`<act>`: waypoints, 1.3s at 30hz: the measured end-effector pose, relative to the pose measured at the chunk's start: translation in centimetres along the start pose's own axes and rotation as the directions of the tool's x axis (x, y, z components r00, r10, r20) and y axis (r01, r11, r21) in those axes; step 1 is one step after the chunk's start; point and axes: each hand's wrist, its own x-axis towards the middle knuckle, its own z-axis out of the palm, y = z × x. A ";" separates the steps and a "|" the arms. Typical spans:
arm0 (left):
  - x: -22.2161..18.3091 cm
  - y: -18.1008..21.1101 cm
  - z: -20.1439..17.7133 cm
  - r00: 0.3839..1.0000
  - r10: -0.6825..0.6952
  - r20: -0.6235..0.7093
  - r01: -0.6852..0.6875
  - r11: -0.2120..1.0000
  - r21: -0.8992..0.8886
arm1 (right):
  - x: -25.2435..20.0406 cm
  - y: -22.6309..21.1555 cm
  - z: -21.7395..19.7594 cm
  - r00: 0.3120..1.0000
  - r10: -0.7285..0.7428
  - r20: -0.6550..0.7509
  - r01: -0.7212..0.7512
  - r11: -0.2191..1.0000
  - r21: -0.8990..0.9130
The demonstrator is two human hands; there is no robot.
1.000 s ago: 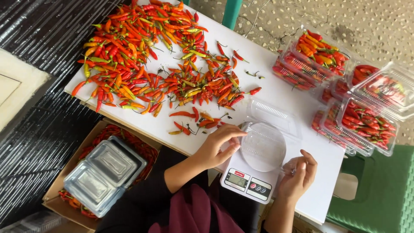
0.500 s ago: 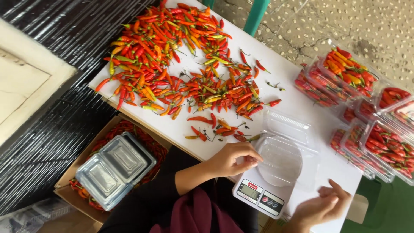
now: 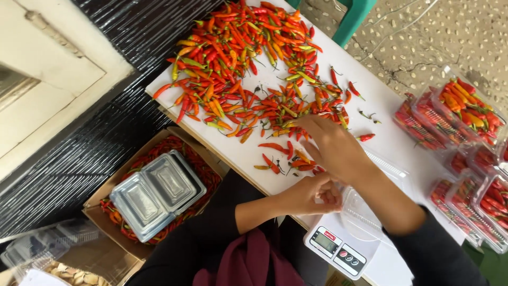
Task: The person sorts red and green chili peppers from a pile on a table and places them into plastic containers on a digital scale before closing the containers.
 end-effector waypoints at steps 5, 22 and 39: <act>0.4 1.1 -0.6 0.989 -0.144 0.016 0.145 0.985 -0.095 | 5.4 5.9 5.9 0.996 0.004 0.090 0.016 0.975 -0.222; 0.2 0.9 -0.8 0.986 -0.169 -0.001 0.168 0.981 -0.099 | 8.3 8.5 7.6 0.963 0.071 0.262 -0.038 0.991 -0.128; 0.0 0.7 -0.8 0.987 -0.160 -0.004 0.159 0.982 -0.104 | 10.0 8.7 11.7 0.985 -0.072 0.158 0.110 0.964 -0.244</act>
